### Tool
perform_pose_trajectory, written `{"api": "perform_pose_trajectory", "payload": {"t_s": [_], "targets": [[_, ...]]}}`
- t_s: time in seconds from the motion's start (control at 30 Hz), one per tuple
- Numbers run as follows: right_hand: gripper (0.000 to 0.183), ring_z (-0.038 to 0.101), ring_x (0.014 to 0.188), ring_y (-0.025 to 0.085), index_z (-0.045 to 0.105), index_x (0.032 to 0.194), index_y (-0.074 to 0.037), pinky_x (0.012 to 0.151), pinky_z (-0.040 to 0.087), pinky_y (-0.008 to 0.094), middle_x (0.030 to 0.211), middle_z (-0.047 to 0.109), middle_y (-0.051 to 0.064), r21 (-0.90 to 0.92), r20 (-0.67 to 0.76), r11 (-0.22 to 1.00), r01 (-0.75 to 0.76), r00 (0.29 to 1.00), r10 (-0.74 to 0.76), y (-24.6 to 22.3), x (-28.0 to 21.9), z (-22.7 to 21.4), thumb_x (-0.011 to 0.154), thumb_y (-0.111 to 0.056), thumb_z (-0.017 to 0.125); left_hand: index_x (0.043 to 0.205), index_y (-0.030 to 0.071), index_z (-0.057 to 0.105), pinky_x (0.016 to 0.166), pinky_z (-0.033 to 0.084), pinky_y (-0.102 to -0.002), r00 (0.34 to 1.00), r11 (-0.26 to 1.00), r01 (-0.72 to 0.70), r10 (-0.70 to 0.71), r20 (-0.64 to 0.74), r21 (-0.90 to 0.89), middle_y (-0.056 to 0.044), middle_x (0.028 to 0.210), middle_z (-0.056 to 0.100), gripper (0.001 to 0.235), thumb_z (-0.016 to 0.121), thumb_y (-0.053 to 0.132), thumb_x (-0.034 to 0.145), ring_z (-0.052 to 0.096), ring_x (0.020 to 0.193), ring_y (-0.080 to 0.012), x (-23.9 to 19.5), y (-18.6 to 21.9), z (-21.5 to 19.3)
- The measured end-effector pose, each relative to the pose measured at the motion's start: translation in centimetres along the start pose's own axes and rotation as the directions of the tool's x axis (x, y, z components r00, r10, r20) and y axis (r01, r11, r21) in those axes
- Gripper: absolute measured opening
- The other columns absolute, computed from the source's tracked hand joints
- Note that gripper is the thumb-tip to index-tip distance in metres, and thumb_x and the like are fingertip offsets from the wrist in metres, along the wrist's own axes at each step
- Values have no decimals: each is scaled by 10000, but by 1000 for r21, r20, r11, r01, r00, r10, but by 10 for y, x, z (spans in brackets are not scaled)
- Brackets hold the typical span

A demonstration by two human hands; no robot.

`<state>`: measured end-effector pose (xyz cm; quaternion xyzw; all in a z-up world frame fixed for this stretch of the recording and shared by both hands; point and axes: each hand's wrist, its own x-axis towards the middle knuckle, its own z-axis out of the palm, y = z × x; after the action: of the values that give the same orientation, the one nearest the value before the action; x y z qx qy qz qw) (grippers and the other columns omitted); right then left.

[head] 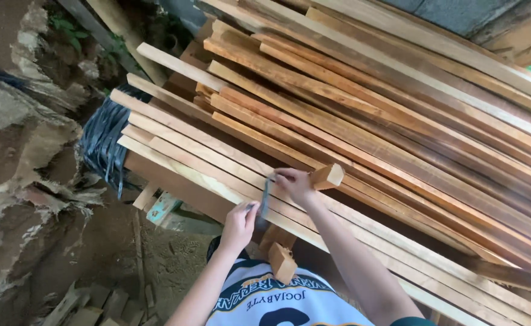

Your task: The person bundles thin wooden planks by wrapping and tying black straps around them. They repeatedly align the planks, wrap the straps, and secure them to form neat bundles.

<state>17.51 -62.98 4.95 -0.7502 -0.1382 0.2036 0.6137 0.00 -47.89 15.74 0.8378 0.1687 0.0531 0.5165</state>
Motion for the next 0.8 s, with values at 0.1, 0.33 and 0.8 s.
{"api": "perform_pose_trajectory", "payload": {"t_s": [0.1,0.33,0.8], "targets": [[189,698,999,246,796,1063,-84,820,591,327,1054,673,111,-215,-26,970,112,992,-120,19,8,0,956,-238,769,1028,158,770,776,568,-389,988,986,-154,152,24,68,-6,804,728,218,586,273,1043,710,866,-287,23,10,6],[79,712,1017,208,810,840,-185,780,607,333,969,757,13,-209,3,967,144,989,-147,28,10,3,893,-244,817,1022,143,778,783,516,-405,962,946,-271,274,5,175,-26,867,699,177,620,225,1018,666,862,-302,63,-6,30],[178,620,1260,307,747,962,-156,991,543,453,1219,703,60,-233,264,954,190,956,-126,31,5,-9,831,-253,818,864,242,793,1062,480,-457,950,805,-311,272,152,505,95,990,733,220,649,372,970,699,997,-187,135,-17,53]]}}
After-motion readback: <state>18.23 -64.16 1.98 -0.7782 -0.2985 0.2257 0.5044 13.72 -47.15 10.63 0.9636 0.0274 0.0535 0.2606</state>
